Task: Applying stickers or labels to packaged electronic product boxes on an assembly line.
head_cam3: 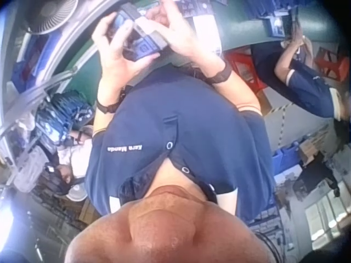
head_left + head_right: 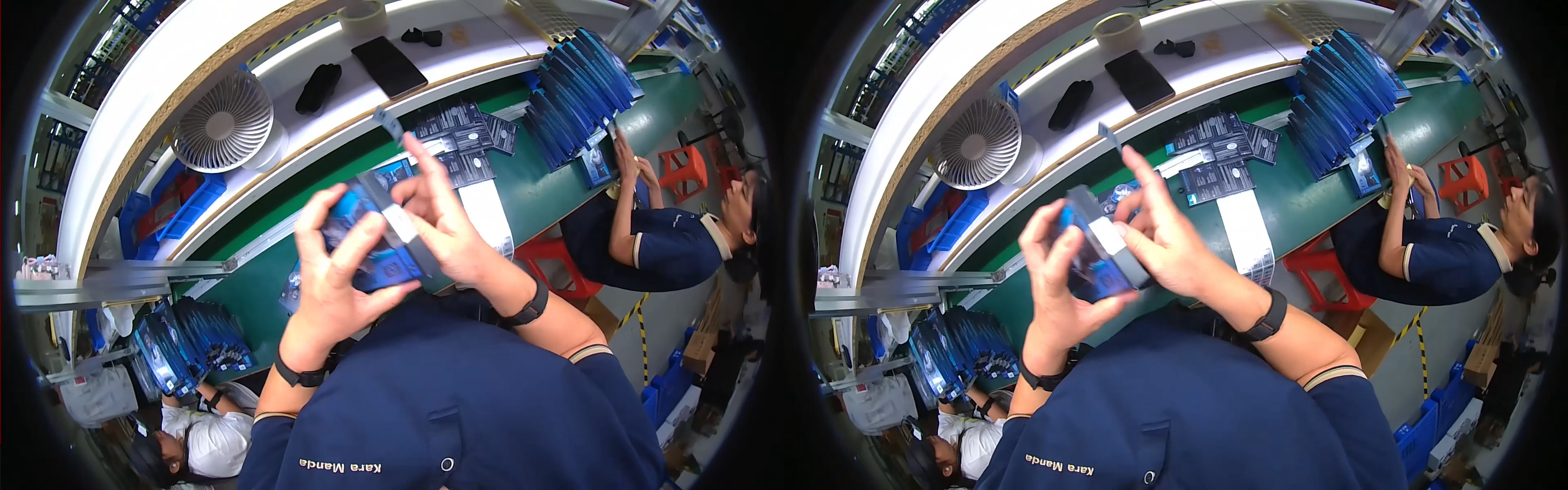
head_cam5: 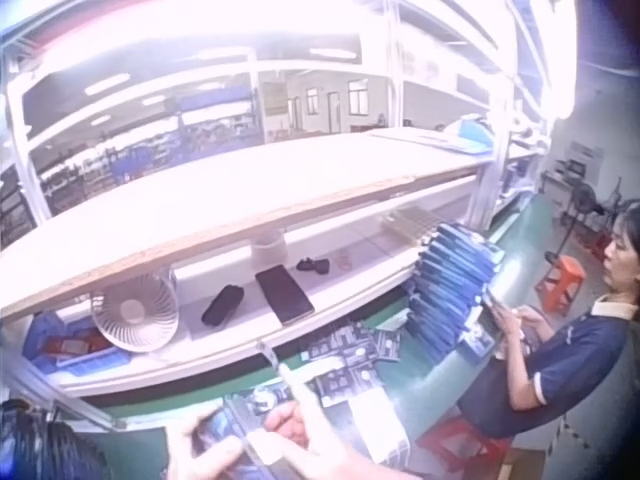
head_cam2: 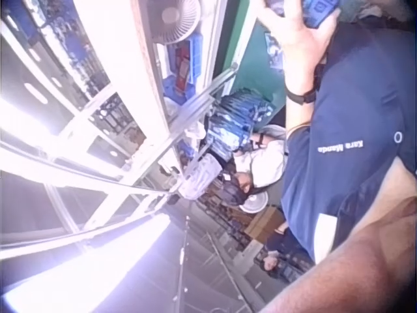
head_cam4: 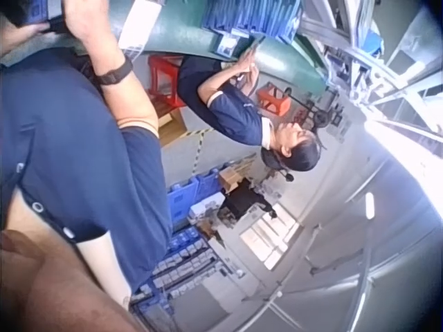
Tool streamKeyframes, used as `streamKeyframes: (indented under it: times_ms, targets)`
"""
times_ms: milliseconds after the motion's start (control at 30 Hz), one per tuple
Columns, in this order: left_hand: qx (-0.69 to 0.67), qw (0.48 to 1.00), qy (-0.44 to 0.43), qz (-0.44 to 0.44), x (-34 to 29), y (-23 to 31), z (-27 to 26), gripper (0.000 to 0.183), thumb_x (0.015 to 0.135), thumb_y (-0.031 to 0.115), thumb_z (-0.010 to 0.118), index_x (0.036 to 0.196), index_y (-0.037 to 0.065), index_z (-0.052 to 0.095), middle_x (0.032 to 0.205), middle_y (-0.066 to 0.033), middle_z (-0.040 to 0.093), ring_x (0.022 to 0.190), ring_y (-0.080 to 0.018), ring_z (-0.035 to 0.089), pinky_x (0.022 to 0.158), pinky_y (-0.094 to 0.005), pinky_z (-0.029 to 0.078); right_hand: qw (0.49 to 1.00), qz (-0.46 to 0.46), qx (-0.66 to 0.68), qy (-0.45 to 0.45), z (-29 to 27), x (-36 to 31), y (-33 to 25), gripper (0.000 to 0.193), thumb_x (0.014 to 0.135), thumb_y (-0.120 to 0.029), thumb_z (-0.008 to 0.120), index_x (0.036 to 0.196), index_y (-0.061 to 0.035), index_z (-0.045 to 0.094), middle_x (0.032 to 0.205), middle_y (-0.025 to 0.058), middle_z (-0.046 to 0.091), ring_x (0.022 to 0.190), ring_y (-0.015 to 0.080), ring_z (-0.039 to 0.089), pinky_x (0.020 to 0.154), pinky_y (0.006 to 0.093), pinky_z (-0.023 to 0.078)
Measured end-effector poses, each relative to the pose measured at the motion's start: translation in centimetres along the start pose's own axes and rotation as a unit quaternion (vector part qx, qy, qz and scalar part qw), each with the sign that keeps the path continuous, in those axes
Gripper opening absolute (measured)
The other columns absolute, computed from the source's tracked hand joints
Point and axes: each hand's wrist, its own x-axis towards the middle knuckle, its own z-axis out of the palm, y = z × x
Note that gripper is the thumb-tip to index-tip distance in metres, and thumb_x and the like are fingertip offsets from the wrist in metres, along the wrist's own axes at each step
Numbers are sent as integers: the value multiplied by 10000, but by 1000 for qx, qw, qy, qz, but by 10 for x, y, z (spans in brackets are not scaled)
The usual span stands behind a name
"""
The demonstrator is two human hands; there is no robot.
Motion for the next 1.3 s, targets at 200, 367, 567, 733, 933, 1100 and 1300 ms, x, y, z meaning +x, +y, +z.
streamKeyframes:
  times_ms: [200,367,567,733,933,1100,1300]
  targets:
    - [141,963,-16,-228,-16,-41,-43,908,601,158,887,1412,166,479,1353,-200,420,1244,-384,472,1009,-445,453,981,-30,-163,99,-47,-3,-15,301,874,-167,744,1095,-44,581,1165,86,550,905,111,601,773,256,508]
    - [244,888,-132,-367,-116,-131,-27,858,598,244,901,1365,185,520,1315,-197,456,1186,-416,498,979,-491,450,978,74,-159,113,-57,-9,-11,145,903,-90,713,938,-48,579,772,-41,597,691,33,551,644,192,468]
    - [265,813,-227,-466,-205,-164,21,922,616,274,907,1423,250,462,1417,-186,396,1271,-420,434,1061,-537,352,938,40,-291,186,-61,-9,6,126,879,-74,716,868,-20,602,686,-3,606,610,36,543,584,219,473]
    - [272,808,-247,-460,-207,-169,23,992,628,262,903,1476,281,388,1487,-188,337,1343,-425,377,1099,-564,293,913,-9,-358,197,-61,-10,14,139,870,-61,721,867,-19,589,655,22,603,573,52,553,554,228,471]
    - [244,897,-46,-366,-140,-156,8,688,773,164,796,1399,174,511,1477,-201,378,1351,-410,383,1100,-503,335,908,-20,-378,180,-54,-8,18,152,863,-57,727,863,-26,579,651,34,603,568,68,567,542,242,468]
    - [209,932,37,-293,-66,-115,-1,565,807,93,744,1342,148,568,1429,-165,451,1300,-376,448,1084,-453,375,895,-39,-414,160,-52,-6,18,134,863,-32,726,875,-13,593,683,17,625,603,31,574,560,208,482]
    - [139,962,15,-233,-33,-74,1,460,847,28,654,1293,130,605,1375,-146,507,1278,-343,478,1077,-436,379,895,-58,-406,176,-54,-6,21,160,854,-59,733,856,-33,575,659,54,612,561,100,586,525,259,470]
